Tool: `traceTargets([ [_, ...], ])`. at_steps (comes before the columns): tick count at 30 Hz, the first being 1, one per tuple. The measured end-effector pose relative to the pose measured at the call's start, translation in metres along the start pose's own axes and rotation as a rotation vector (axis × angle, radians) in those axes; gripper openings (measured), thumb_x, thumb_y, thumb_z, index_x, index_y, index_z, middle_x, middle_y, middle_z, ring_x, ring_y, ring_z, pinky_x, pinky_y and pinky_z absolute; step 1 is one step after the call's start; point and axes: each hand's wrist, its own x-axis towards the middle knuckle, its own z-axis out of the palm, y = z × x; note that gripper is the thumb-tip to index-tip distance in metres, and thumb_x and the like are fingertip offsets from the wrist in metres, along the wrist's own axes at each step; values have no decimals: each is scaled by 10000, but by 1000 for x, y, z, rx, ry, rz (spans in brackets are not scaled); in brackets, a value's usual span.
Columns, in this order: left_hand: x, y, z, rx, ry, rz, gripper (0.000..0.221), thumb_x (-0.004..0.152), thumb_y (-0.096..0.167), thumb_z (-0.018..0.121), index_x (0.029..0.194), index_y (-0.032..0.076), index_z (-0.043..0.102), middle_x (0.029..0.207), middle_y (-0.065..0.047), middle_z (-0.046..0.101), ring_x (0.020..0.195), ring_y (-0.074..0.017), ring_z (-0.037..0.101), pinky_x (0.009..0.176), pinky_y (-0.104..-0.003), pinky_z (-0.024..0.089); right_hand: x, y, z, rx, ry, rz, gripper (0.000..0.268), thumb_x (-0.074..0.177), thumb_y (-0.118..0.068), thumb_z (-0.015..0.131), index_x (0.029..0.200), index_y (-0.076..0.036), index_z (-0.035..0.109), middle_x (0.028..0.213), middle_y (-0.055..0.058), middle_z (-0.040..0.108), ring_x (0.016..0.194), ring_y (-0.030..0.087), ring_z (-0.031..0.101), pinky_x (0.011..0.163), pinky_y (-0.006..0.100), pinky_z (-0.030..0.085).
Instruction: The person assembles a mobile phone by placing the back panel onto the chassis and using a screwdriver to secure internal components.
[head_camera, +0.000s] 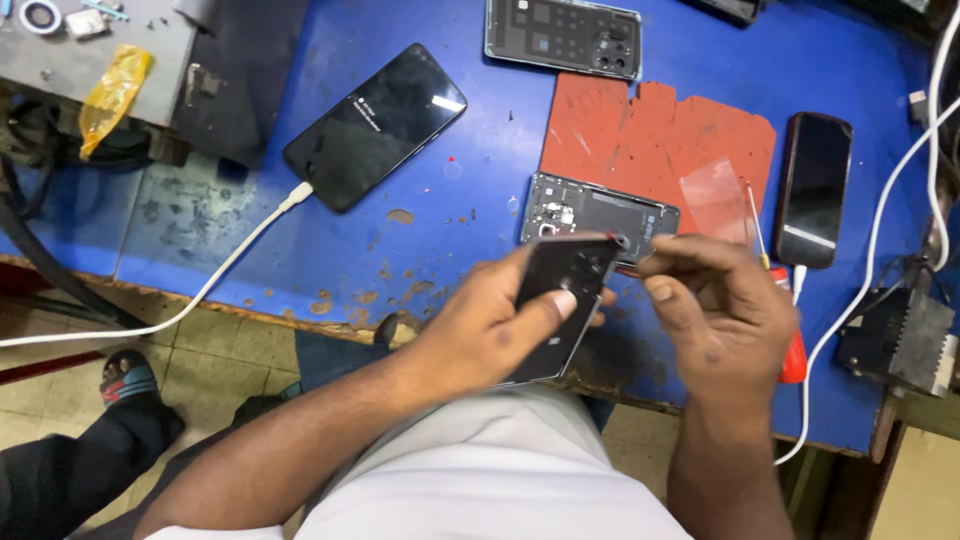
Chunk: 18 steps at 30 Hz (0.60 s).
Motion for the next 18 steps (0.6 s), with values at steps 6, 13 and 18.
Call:
traceTargets([
  [6,-3,-3,5,189,-51,30,472,1013,96,505,1483,48,507,1130,-61,734,1016,-155,716,899,-329,591,16,-28,5,-383,-56,-255,225,925,-31,837,1127,-29,738,1032,93,713,912,140,696,775,223,559],
  [13,-7,-2,1,62,-57,-43,505,1014,135,513,1510,56,468,1152,-82,684,1062,-157,668,939,-325,553,11,-31,20,-576,27,-387,201,939,7,870,1077,-39,731,1039,88,692,874,174,695,746,267,555],
  [18,-5,-1,4,-110,-36,-96,508,1017,146,466,1516,49,458,1213,-97,645,1049,-157,670,928,-329,560,7,-30,28,-767,83,-538,228,953,8,876,1080,-43,693,1054,90,654,895,243,655,767,338,526],
])
